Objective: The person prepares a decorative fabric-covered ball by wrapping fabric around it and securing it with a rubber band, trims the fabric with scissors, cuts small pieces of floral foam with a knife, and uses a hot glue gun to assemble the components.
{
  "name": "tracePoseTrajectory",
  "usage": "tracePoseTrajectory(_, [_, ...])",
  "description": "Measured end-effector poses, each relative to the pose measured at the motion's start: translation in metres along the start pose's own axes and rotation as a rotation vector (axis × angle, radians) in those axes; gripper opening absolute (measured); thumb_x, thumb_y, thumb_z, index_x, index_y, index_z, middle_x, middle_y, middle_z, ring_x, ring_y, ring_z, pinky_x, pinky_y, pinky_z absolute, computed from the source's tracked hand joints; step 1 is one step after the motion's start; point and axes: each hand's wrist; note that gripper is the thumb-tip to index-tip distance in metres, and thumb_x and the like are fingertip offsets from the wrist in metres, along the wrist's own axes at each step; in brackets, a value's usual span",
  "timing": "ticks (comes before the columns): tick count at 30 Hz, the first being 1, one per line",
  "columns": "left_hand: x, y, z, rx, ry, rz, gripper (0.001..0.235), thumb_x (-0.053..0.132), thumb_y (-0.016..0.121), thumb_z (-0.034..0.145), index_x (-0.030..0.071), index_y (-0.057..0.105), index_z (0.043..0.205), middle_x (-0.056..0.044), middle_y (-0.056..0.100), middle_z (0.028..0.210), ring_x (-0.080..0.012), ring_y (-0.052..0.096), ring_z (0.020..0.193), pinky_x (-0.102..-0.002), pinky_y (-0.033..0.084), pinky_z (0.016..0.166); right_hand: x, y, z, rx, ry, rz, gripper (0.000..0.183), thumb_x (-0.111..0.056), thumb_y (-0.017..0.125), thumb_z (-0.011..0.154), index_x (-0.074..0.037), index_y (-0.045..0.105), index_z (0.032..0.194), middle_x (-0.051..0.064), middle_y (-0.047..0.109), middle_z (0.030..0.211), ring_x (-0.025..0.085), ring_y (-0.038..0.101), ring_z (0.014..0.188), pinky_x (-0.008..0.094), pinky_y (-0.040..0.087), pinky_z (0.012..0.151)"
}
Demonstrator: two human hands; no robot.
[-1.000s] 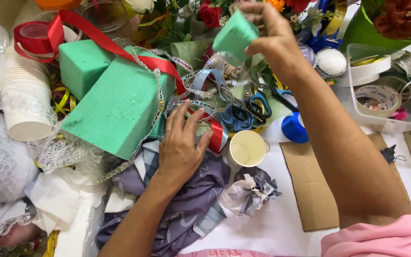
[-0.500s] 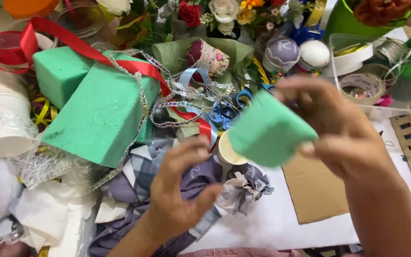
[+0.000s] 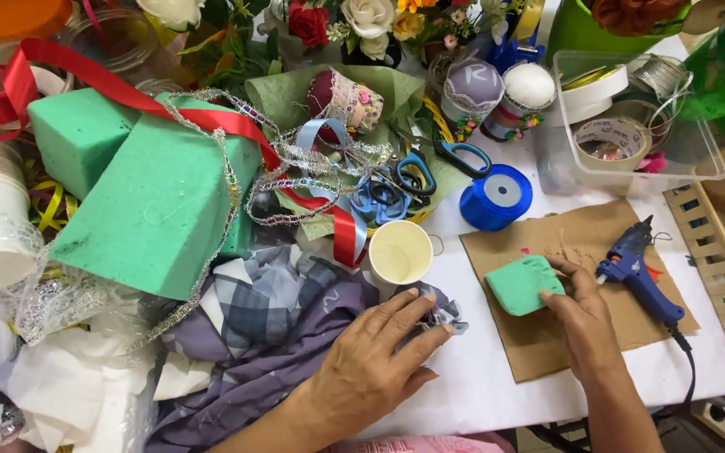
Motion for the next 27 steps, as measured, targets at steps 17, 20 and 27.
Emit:
tracePoseTrajectory(17, [-0.010,-0.006,-0.001,0.037,-0.006,-0.065,0.032,0.024,0.062,0.105,0.004,0.062,0.130,-0.027,0.058,0.140,-0.0450,0.062,0.124,-0.053,0.053,0.101,-0.121,0.092,0.034,-0.086,-1.198,-1.158,0.018,-0.010,0.063,0.091,-0.014,0.074,0.105,0.012,0.065,0.106,0.036,0.058,0.102,0.047,0.048,0.087])
tracePoseTrajectory(20, [-0.013,-0.007,-0.002,0.042,-0.001,-0.086,0.032,0.024,0.060,0.106,0.003,0.061,0.130,-0.028,0.057,0.138,-0.0457,0.062,0.123,-0.053,0.053,0.101,-0.124,0.115,0.064,-0.205,-1.122,-1.337,0.027,-0.017,0.058,0.094,-0.023,0.075,0.113,0.006,0.064,0.096,0.030,0.057,0.090,0.044,0.047,0.076])
tracePoseTrajectory(27, [-0.016,-0.013,0.000,0.041,-0.019,-0.149,0.029,0.021,0.060,0.106,0.001,0.061,0.128,-0.029,0.058,0.137,-0.0446,0.062,0.122,-0.052,0.053,0.098,-0.124,0.140,0.079,-0.172,-1.183,-1.536,0.046,-0.045,0.059,0.087,-0.018,0.073,0.121,0.008,0.068,0.100,0.029,0.056,0.090,0.043,0.042,0.074])
Point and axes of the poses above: each hand's wrist, its own z-axis towards the middle knuckle, its own y-axis out of the palm, x = y × z
